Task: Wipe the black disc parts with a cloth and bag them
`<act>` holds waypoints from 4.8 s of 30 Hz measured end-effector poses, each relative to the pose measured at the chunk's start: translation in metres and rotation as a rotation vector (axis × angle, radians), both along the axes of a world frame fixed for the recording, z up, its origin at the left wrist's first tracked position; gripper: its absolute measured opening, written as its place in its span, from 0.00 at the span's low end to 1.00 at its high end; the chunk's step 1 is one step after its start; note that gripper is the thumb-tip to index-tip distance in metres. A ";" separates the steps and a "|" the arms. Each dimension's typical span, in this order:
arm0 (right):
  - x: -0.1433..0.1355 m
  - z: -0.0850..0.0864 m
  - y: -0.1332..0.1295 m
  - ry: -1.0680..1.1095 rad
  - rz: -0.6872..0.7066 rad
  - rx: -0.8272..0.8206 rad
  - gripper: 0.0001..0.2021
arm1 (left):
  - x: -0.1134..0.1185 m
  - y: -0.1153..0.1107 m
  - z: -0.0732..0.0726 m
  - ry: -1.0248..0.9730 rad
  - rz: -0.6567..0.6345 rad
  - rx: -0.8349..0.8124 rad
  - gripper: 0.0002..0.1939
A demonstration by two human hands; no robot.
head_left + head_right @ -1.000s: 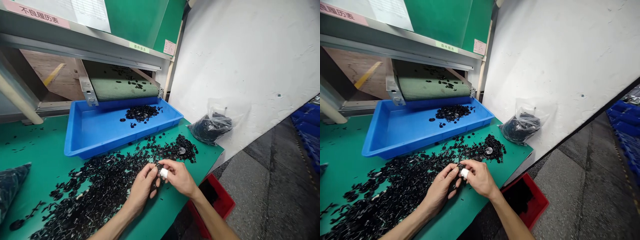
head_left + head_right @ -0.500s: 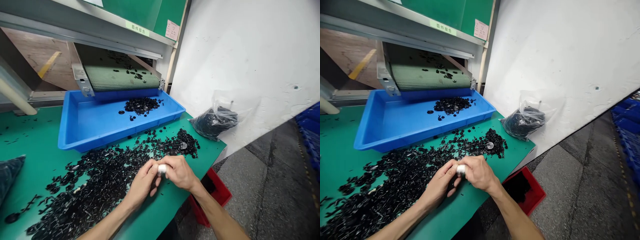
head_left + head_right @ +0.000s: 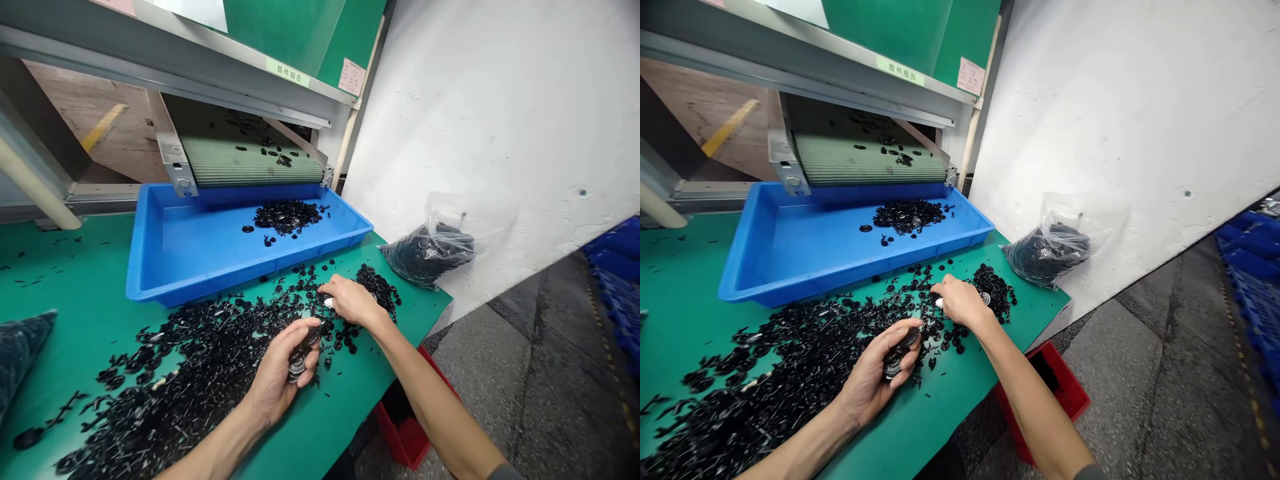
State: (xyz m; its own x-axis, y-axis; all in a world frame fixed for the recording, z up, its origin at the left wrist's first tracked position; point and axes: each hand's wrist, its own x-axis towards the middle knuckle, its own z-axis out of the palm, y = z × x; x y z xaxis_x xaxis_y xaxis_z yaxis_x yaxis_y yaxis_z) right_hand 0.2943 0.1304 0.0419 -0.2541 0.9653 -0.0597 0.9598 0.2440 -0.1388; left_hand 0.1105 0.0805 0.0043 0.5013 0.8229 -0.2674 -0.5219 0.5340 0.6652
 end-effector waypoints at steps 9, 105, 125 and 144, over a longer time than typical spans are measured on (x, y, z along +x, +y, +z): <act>-0.001 0.001 0.008 -0.031 0.066 -0.053 0.18 | 0.000 0.001 0.004 -0.071 -0.009 -0.057 0.09; -0.026 -0.022 -0.093 0.848 -0.021 0.247 0.14 | 0.002 -0.010 0.013 0.664 -0.222 0.451 0.25; 0.009 -0.031 -0.080 0.851 -0.117 0.424 0.21 | -0.003 0.006 0.037 0.484 0.003 0.241 0.16; -0.083 -0.059 -0.075 0.838 -0.517 0.382 0.15 | -0.025 0.035 0.063 0.118 0.278 0.118 0.10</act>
State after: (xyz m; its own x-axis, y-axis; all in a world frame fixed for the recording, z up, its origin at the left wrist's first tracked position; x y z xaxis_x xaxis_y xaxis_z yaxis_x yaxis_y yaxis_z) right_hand 0.2108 0.0552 -0.0169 0.3743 0.8855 0.2753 0.5921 0.0002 -0.8058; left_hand 0.0853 0.1154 0.0677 0.2238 0.9529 -0.2045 -0.5527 0.2969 0.7787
